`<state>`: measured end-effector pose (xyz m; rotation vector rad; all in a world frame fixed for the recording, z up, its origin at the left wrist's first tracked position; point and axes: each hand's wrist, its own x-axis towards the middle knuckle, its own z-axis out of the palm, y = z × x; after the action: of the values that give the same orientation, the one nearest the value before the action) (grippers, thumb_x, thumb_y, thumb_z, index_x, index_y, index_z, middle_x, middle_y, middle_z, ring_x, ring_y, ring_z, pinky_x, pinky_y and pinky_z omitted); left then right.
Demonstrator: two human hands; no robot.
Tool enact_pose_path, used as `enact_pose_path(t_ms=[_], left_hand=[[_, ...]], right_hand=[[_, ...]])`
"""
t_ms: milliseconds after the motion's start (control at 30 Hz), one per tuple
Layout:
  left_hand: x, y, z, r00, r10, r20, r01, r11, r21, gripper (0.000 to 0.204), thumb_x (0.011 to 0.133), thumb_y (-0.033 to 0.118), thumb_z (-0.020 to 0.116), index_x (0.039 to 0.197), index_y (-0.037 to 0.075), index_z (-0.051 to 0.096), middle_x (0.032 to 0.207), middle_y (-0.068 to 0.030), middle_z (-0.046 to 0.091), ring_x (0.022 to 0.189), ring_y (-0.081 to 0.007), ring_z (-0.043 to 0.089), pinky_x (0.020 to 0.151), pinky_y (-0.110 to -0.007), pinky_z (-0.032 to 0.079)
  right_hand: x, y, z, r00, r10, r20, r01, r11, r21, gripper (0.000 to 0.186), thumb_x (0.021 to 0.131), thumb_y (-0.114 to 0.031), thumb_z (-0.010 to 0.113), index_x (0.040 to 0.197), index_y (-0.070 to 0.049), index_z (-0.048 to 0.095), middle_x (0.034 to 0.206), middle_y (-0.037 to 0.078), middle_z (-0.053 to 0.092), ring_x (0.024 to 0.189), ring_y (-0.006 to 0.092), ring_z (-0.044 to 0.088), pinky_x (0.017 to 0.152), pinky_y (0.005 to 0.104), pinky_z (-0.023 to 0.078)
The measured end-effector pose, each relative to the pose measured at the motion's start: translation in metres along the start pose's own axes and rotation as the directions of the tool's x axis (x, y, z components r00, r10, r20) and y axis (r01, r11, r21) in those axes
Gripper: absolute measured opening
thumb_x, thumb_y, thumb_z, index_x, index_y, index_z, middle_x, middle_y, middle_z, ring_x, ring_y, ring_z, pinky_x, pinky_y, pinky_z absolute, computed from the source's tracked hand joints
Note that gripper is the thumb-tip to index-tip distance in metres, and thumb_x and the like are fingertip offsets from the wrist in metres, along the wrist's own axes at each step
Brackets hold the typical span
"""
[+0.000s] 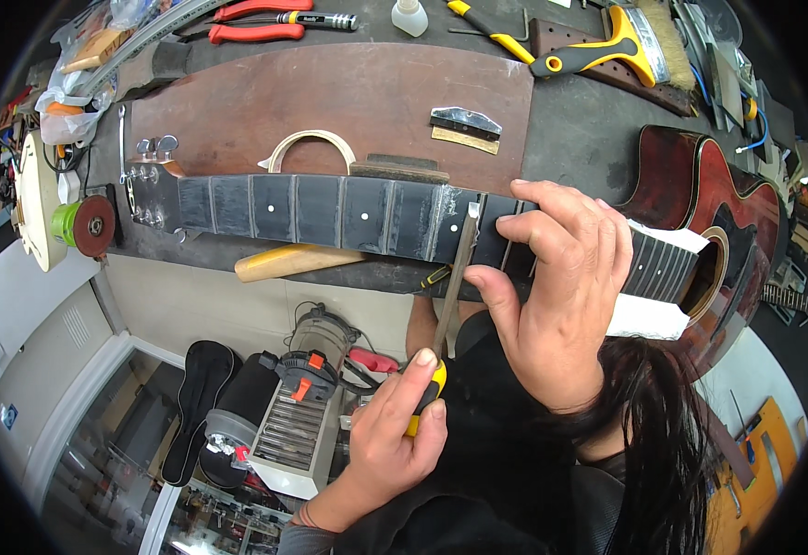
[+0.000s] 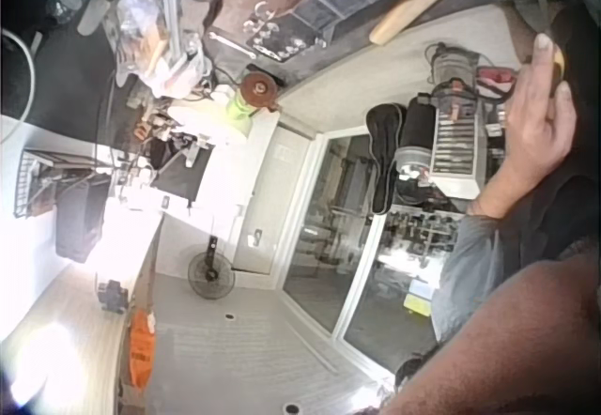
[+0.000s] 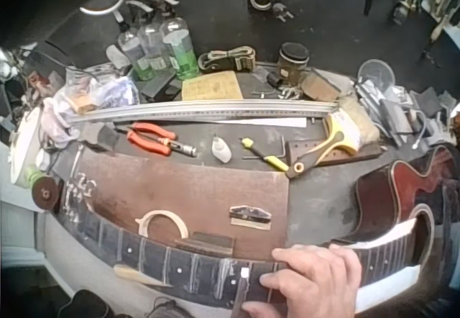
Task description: The person uses a metal file to smooth the edges of the frets on a guitar neck. They systematically move the file along the fretboard, filing each fret individually. The person briefly switches to a yellow-handled tool to scrape or clean the fretboard surface before resuming the filing process.
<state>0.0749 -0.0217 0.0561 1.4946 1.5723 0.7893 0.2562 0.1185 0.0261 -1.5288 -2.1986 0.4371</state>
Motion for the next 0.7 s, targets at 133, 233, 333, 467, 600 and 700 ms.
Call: enact_pose_path(t_ms=[133,233,333,467,600,700], left_hand=[[0.004,0.004,-0.001,1.000,-0.013,0.005,0.013,1.000,-0.002,0.063,0.095,-0.006,0.075,0.155,-0.009,0.057,0.134,-0.0280,0.076,0.092,-0.0357,0.079,0.079,-0.041,0.065],[0.004,0.005,-0.001,1.000,-0.017,0.002,0.017,1.000,0.002,0.063,0.095,-0.005,0.075,0.155,-0.009,0.057,0.135,-0.0281,0.075,0.095,-0.0369,0.079,0.080,-0.041,0.065],[0.013,0.003,0.000,1.000,-0.011,0.011,0.011,1.000,-0.022,0.063,0.096,-0.005,0.075,0.156,-0.010,0.056,0.136,-0.0287,0.075,0.098,-0.0373,0.080,0.084,-0.040,0.066],[-0.007,-0.009,0.010,0.990,-0.133,-0.041,0.122,0.971,-0.207,0.061,0.099,-0.004,0.073,0.157,-0.010,0.055,0.136,-0.0307,0.074,0.101,-0.0329,0.080,0.088,-0.039,0.065],[-0.025,-0.024,0.016,0.968,-0.163,-0.192,0.059,0.889,-0.455,0.064,0.105,0.001,0.067,0.163,-0.008,0.041,0.114,-0.0235,0.074,0.085,-0.0198,0.074,0.078,-0.033,0.063],[-0.023,-0.034,0.007,0.962,-0.131,-0.238,0.014,0.899,-0.438,0.068,0.109,0.005,0.064,0.166,-0.006,0.029,0.101,-0.0180,0.069,0.071,-0.0143,0.065,0.067,-0.027,0.056]], right_hand=[[0.000,0.000,0.001,1.000,0.002,-0.014,-0.002,1.000,0.010,0.057,0.079,-0.028,0.093,0.128,-0.016,0.066,0.140,0.006,0.066,0.131,0.0332,0.062,0.120,0.0575,0.037],[0.000,0.000,0.001,1.000,0.004,-0.004,-0.003,1.000,0.013,0.056,0.081,-0.029,0.093,0.128,-0.015,0.066,0.141,0.007,0.066,0.132,0.0333,0.062,0.120,0.0577,0.036],[-0.001,0.000,0.000,1.000,0.011,0.026,-0.011,1.000,-0.008,0.053,0.089,-0.032,0.091,0.128,-0.013,0.062,0.145,0.009,0.068,0.133,0.0350,0.063,0.123,0.0593,0.036],[0.000,0.000,-0.003,1.000,0.001,0.023,-0.001,1.000,-0.013,0.053,0.089,-0.032,0.091,0.129,-0.013,0.062,0.145,0.010,0.068,0.134,0.0351,0.062,0.123,0.0592,0.036],[0.001,-0.002,-0.006,0.999,-0.004,0.035,0.004,1.000,0.002,0.052,0.090,-0.029,0.090,0.129,-0.011,0.061,0.145,0.011,0.068,0.135,0.0356,0.062,0.124,0.0592,0.035],[0.004,-0.005,-0.009,0.999,0.012,0.030,-0.013,0.999,0.038,0.056,0.086,-0.023,0.092,0.131,-0.011,0.062,0.142,0.011,0.067,0.134,0.0357,0.062,0.123,0.0590,0.035]])
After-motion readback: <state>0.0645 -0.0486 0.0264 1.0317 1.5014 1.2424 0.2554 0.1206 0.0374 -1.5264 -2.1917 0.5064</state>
